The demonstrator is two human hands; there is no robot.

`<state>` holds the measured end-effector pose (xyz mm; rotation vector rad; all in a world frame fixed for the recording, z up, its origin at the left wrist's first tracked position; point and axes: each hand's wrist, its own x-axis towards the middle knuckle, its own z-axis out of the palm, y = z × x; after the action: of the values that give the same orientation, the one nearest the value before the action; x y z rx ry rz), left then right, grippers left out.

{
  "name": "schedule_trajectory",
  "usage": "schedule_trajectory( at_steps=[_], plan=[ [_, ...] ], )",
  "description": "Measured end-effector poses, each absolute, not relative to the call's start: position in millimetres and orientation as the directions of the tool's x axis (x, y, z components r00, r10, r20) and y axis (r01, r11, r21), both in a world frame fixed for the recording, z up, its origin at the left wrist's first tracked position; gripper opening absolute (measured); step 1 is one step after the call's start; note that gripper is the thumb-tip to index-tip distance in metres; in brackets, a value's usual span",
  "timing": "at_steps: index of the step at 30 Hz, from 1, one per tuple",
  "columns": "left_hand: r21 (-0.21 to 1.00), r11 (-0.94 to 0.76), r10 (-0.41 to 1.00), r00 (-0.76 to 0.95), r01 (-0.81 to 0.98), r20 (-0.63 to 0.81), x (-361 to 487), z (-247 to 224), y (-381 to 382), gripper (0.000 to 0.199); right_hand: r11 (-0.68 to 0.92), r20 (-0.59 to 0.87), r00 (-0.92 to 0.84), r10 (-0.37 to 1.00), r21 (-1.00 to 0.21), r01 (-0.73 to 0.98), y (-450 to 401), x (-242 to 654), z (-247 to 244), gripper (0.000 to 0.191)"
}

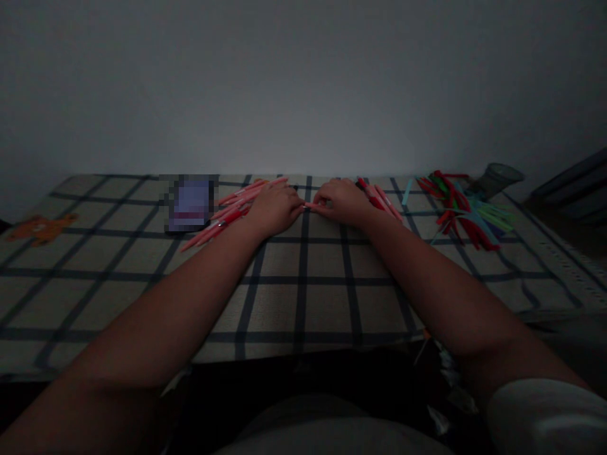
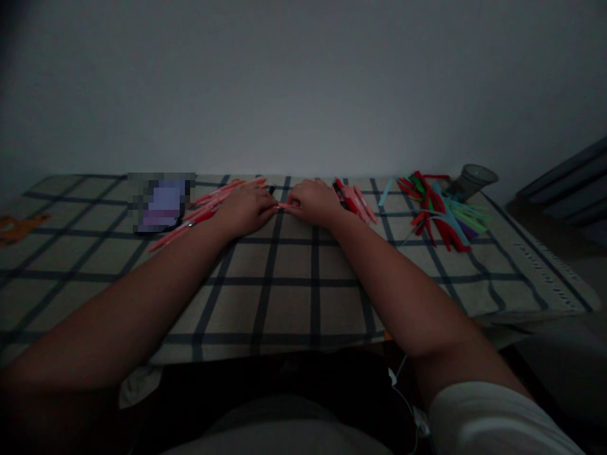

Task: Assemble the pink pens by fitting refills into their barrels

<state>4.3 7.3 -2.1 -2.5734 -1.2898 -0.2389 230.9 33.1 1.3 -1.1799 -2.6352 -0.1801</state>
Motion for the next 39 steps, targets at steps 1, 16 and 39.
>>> schedule_trajectory(
  at_steps=[1, 16, 39],
  plan=[
    [-0.15, -0.579, 0.759, 0.597, 0.802, 0.259, 4.1, -2.2, 7.7, 0.04, 0.664, 0.273, -0.641, 0.717, 0.009, 0.748, 32.8, 231.1, 1.6, 0.045],
    [-0.123, -0.579, 0.755, 0.586, 0.806, 0.293, 4.5, -2.4, 6.9, 0.04, 0.653, 0.302, -0.629, 0.716, 0.028, 0.757, 32.1, 231.2, 2.4, 0.045],
    [-0.093, -0.535, 0.787, 0.535, 0.84, 0.307, 5.2, 2.2, 4.5, 0.036, 0.699, 0.303, -0.667, 0.68, 0.007, 0.715, 34.2, 232.7, 1.3, 0.038]
  ],
)
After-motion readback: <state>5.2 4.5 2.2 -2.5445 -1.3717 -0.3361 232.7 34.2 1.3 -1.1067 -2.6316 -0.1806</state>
